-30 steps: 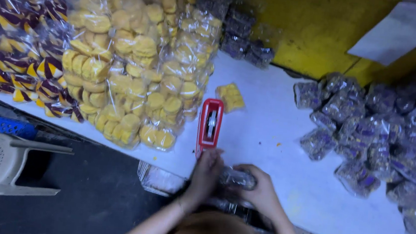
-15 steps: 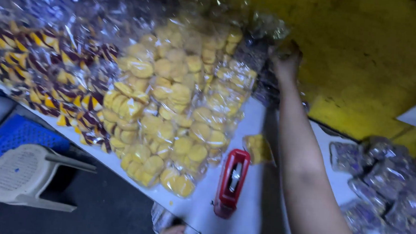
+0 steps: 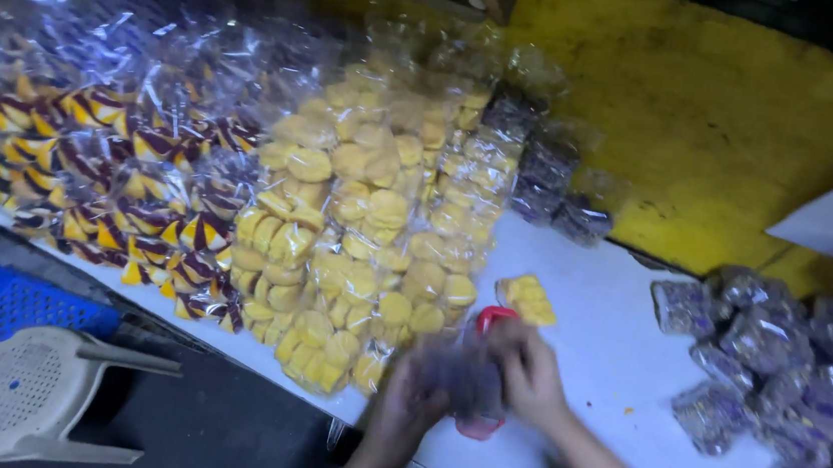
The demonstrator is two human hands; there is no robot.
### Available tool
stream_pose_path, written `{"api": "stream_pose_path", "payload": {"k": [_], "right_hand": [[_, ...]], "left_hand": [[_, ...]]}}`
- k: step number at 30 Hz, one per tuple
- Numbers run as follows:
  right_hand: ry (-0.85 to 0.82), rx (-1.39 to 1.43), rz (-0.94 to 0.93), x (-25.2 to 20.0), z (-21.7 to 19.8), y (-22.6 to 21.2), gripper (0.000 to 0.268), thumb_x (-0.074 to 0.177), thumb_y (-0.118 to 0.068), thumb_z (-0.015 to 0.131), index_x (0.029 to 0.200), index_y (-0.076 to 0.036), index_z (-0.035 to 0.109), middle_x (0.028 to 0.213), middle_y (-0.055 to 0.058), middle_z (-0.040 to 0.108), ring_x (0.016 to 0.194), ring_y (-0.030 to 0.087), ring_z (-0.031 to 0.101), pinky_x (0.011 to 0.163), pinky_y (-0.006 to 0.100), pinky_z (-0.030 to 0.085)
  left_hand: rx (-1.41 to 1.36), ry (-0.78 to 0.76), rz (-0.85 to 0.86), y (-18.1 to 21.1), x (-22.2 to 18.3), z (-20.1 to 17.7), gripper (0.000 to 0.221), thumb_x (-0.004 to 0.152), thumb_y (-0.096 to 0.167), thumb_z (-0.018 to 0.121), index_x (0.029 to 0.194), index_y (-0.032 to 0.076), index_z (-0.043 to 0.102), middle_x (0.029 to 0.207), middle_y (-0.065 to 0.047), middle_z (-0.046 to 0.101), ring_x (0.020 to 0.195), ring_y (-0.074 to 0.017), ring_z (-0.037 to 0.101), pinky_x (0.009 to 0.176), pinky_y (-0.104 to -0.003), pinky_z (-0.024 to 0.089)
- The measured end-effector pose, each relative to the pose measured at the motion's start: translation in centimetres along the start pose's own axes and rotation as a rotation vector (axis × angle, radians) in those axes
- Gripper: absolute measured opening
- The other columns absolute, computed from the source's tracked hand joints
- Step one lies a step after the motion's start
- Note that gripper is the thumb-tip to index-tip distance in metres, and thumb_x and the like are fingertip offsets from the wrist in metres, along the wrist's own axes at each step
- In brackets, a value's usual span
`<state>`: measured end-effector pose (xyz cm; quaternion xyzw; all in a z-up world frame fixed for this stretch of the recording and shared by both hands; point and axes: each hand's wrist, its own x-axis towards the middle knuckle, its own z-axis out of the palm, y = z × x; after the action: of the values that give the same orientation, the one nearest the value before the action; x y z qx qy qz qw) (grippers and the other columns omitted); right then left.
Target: The person packages bread products by hand and using a tape dispenser. The person picks up individual baked items, places them into plastic bags, and seals the bags using a manual tape dispenser on the table.
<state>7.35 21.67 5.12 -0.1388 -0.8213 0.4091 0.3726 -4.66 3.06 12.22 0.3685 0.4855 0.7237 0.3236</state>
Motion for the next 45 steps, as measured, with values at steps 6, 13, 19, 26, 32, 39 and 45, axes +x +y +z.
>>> {"api": "stream_pose_path", "payload": {"k": [6,13,19,26,32,39,45], "right_hand": [[0.069,0.953,0.622,-9.4,0.1,-5.8,0.072,0.077,-0.029,0.086,0.134,0.009,0.063,0.132,0.018,0.071,0.12,0.027,0.067,0.106,0.038,0.046],[-0.048,-0.337,-0.12,-13.4,-0.9,-6.5,0.017,0.1,-0.03,0.058,0.097,-0.019,0.069,0.121,0.007,0.059,0.114,0.031,0.051,0.101,0.052,0.034],[-0.014,0.096,0.663,-13.1,-2.9,-6.1,0.019,0.078,0.0,0.08,0.09,-0.012,0.089,0.076,0.001,0.063,0.07,0.016,0.057,0.066,0.029,0.041],[-0.001,0.523,0.726,-15.6,-2.7,0.2,0.02,0.093,-0.002,0.065,0.109,-0.009,0.055,0.082,0.004,0.066,0.071,0.01,0.058,0.064,0.023,0.048],[-0.363,0.185,0.678,-14.4,-6.4,-4.5,0.023,0.086,-0.003,0.068,0.107,-0.012,0.065,0.097,0.005,0.078,0.089,0.016,0.072,0.079,0.027,0.051],[-0.489,-0.111,0.284,-17.4,-5.4,-4.1,0.027,0.096,-0.013,0.049,0.11,-0.012,0.073,0.098,0.011,0.065,0.092,0.028,0.068,0.082,0.034,0.052],[-0.433,-0.129,0.748,-17.7,-1.9,-1.2,0.028,0.101,-0.026,0.062,0.093,-0.001,0.073,0.103,0.018,0.071,0.101,0.045,0.069,0.085,0.049,0.056]], "left_hand": [[0.361,0.068,-0.313,-4.3,-2.5,0.7,0.028,0.086,0.038,0.071,0.087,0.011,0.079,0.081,-0.001,0.084,0.075,-0.0114,0.078,0.069,-0.026,0.06],[0.148,-0.5,-0.522,-13.0,-2.9,0.6,0.02,0.086,0.018,0.08,0.094,0.019,0.063,0.093,0.004,0.07,0.092,-0.0094,0.066,0.087,-0.025,0.051],[0.359,-0.431,-0.544,-8.8,-3.9,1.3,0.021,0.073,0.019,0.09,0.092,0.019,0.08,0.1,0.006,0.08,0.097,-0.0061,0.07,0.093,-0.023,0.052],[0.355,-0.446,-0.015,-11.5,-6.9,3.1,0.02,0.091,0.012,0.073,0.111,0.015,0.079,0.138,-0.01,0.066,0.138,-0.0275,0.055,0.115,-0.038,0.041],[0.263,-0.26,-0.297,-13.6,-9.9,4.2,0.026,0.087,-0.003,0.068,0.107,0.011,0.078,0.105,-0.005,0.074,0.103,-0.0172,0.072,0.096,-0.028,0.055],[1.039,-0.157,-0.156,-12.8,-13.4,5.9,0.015,0.076,0.017,0.074,0.086,0.027,0.076,0.084,0.007,0.068,0.104,-0.0223,0.055,0.11,-0.047,0.018],[0.589,0.045,-0.586,-22.4,-15.4,4.7,0.023,0.097,0.042,0.07,0.095,0.02,0.065,0.088,-0.009,0.061,0.092,-0.0292,0.063,0.085,-0.041,0.048]]}}
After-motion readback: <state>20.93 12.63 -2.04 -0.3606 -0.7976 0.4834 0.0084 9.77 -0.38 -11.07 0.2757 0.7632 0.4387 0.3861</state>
